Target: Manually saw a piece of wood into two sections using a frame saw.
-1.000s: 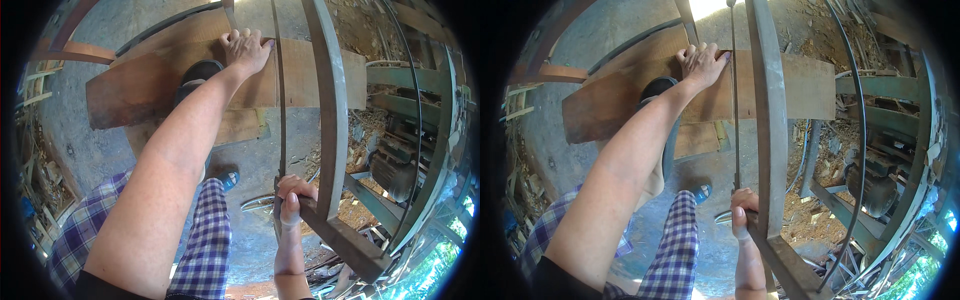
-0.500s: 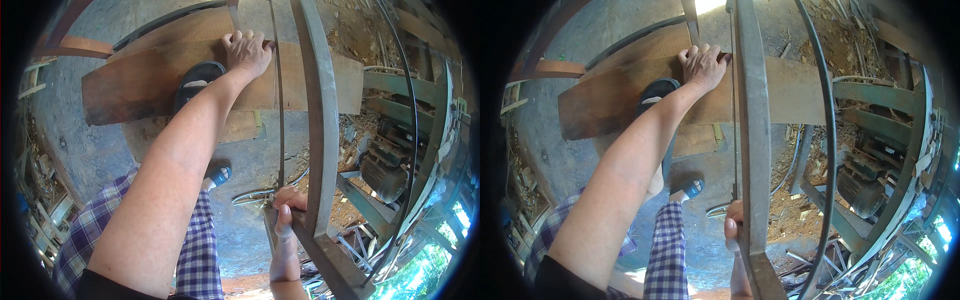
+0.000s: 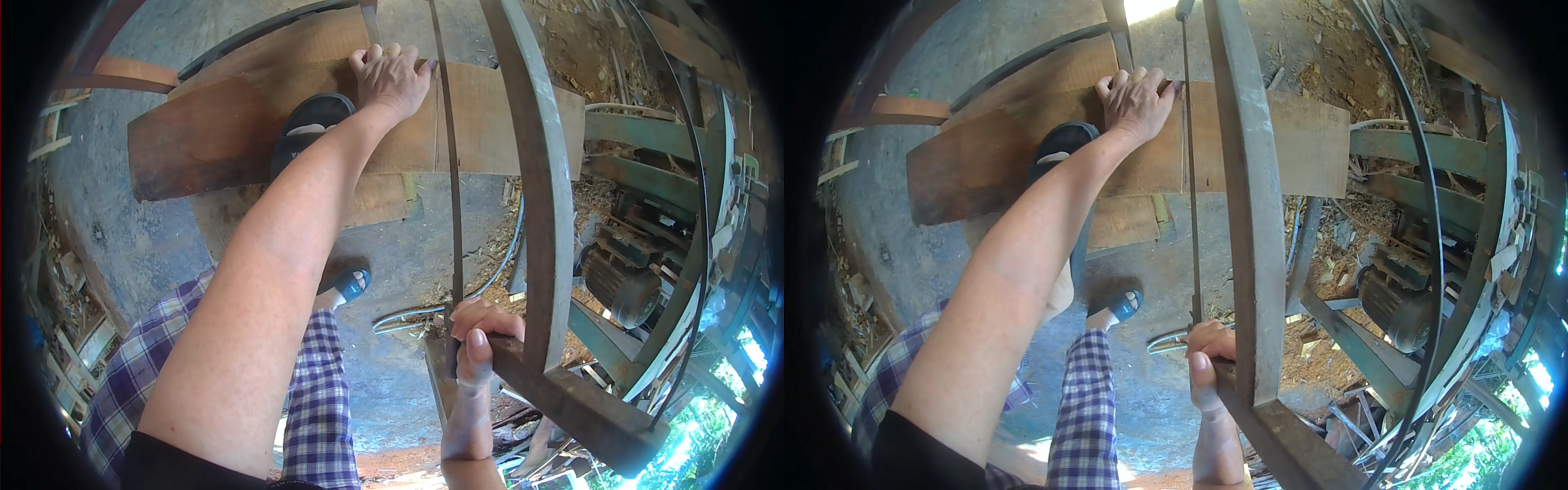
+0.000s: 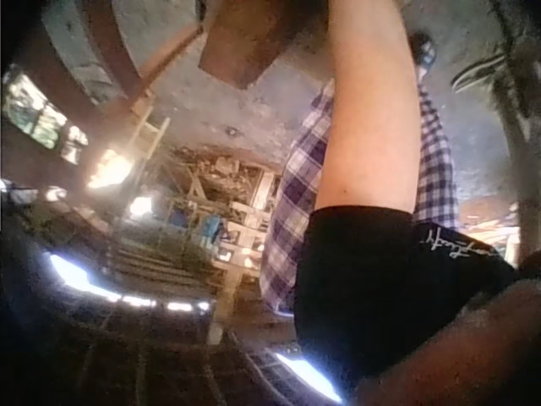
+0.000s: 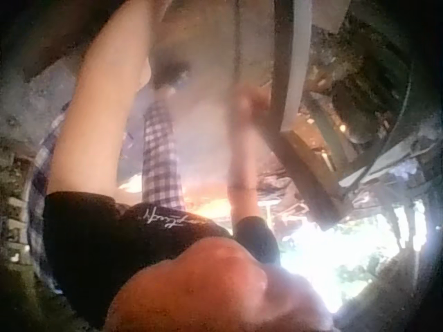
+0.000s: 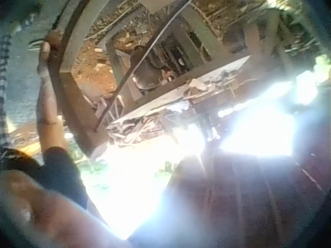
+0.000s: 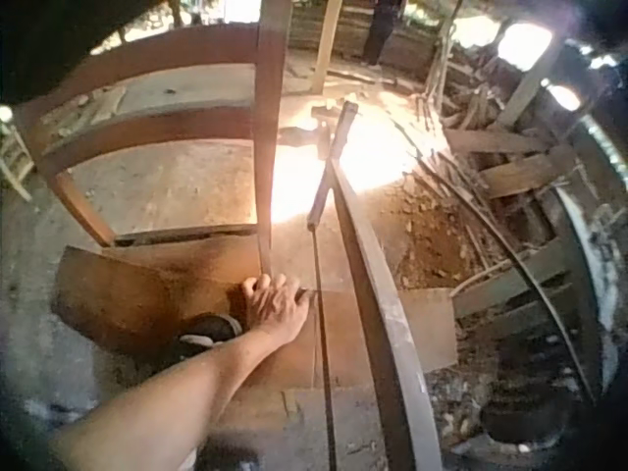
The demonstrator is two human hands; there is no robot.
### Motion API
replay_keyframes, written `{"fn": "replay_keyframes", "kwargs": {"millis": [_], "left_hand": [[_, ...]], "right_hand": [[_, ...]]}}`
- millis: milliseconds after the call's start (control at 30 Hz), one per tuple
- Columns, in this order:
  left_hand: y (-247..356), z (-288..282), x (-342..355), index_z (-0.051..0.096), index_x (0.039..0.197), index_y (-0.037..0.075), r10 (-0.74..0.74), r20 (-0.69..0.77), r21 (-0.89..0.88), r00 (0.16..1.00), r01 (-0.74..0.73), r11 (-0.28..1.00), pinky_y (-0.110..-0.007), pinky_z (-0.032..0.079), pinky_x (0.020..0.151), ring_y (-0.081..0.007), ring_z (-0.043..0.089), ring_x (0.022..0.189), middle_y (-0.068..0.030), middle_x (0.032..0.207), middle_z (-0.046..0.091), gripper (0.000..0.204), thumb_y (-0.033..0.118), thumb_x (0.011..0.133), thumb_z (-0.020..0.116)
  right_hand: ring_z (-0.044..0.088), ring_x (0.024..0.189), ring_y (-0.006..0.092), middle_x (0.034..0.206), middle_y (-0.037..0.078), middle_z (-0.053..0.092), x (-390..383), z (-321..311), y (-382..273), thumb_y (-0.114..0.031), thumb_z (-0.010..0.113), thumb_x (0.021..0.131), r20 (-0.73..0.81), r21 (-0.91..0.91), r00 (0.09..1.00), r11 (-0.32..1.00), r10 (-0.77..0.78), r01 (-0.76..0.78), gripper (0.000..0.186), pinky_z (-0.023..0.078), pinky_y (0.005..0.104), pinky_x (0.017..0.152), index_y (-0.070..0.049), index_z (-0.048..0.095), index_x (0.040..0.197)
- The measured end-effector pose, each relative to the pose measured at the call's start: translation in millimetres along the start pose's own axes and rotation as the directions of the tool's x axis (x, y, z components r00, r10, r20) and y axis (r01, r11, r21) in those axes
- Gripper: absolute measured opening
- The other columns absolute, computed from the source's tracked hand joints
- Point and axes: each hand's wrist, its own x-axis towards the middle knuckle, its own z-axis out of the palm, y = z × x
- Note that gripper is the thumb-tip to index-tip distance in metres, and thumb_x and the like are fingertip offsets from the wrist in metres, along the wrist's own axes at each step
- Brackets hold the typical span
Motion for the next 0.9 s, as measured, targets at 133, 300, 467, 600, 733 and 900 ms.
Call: {"fn": "replay_keyframes", "kwargs": {"millis": [133,300,467,600,733,900], "left_hand": [[1,1,0,0.063,0.090,0.015,0.001,0.015,0.071,1.000,-0.002,0.997,-0.041,0.025,0.093,-0.0219,0.051,0.097,-0.0035,0.092,0.061,0.039,0.051,0.093,0.049],[-1,2,1,0.063,0.088,0.015,0.007,-0.016,0.074,1.000,-0.006,0.997,-0.041,0.025,0.092,-0.0213,0.050,0.095,-0.0031,0.090,0.061,0.042,0.055,0.093,0.048],[0,1,0,0.063,0.086,0.016,0.000,-0.010,0.043,1.000,0.000,0.999,-0.041,0.026,0.091,-0.0219,0.051,0.093,-0.0032,0.088,0.061,0.039,0.052,0.092,0.050],[2,-2,1,0.066,0.094,0.014,-0.047,0.101,0.040,0.994,0.043,0.998,-0.041,0.024,0.097,-0.0224,0.050,0.104,-0.0052,0.098,0.064,0.039,0.048,0.094,0.047],[2,-4,-1,0.065,0.089,0.015,-0.014,0.028,0.028,1.000,0.013,1.000,-0.042,0.025,0.095,-0.0227,0.051,0.099,-0.0045,0.093,0.063,0.036,0.048,0.093,0.050],[5,-8,1,0.067,0.091,0.015,-0.047,0.063,0.030,0.997,0.045,0.999,-0.041,0.025,0.096,-0.0222,0.051,0.104,-0.0052,0.099,0.064,0.035,0.045,0.092,0.049]], "right_hand": [[0.051,0.055,0.0158,0.061,0.005,0.052,1,-2,-3,-0.019,0.066,0.085,0.002,0.004,1.000,1.000,-0.006,0.006,0.022,0.046,0.0352,0.059,-0.005,0.049,0.080],[0.051,0.055,0.0157,0.061,0.005,0.052,0,0,-7,-0.018,0.067,0.084,0.047,0.026,0.999,1.000,-0.005,0.004,0.022,0.046,0.0350,0.059,-0.005,0.049,0.080],[0.050,0.055,0.0159,0.061,0.005,0.052,-5,-2,-13,-0.018,0.067,0.084,0.025,0.009,0.999,1.000,0.028,-0.028,0.023,0.046,0.0354,0.059,-0.005,0.048,0.080],[0.050,0.055,0.0163,0.060,0.005,0.051,4,2,-15,-0.018,0.067,0.084,0.043,0.024,0.999,1.000,0.017,-0.018,0.023,0.046,0.0360,0.059,-0.005,0.048,0.080],[0.049,0.055,0.0166,0.061,0.006,0.051,36,11,-2,-0.018,0.066,0.085,0.030,0.046,0.999,0.998,0.041,-0.042,0.023,0.046,0.0366,0.060,-0.005,0.047,0.081],[0.048,0.056,0.0151,0.062,0.006,0.053,57,16,8,-0.017,0.064,0.086,0.029,0.017,0.991,0.991,0.130,-0.131,0.022,0.046,0.0359,0.061,-0.004,0.047,0.081]]}}
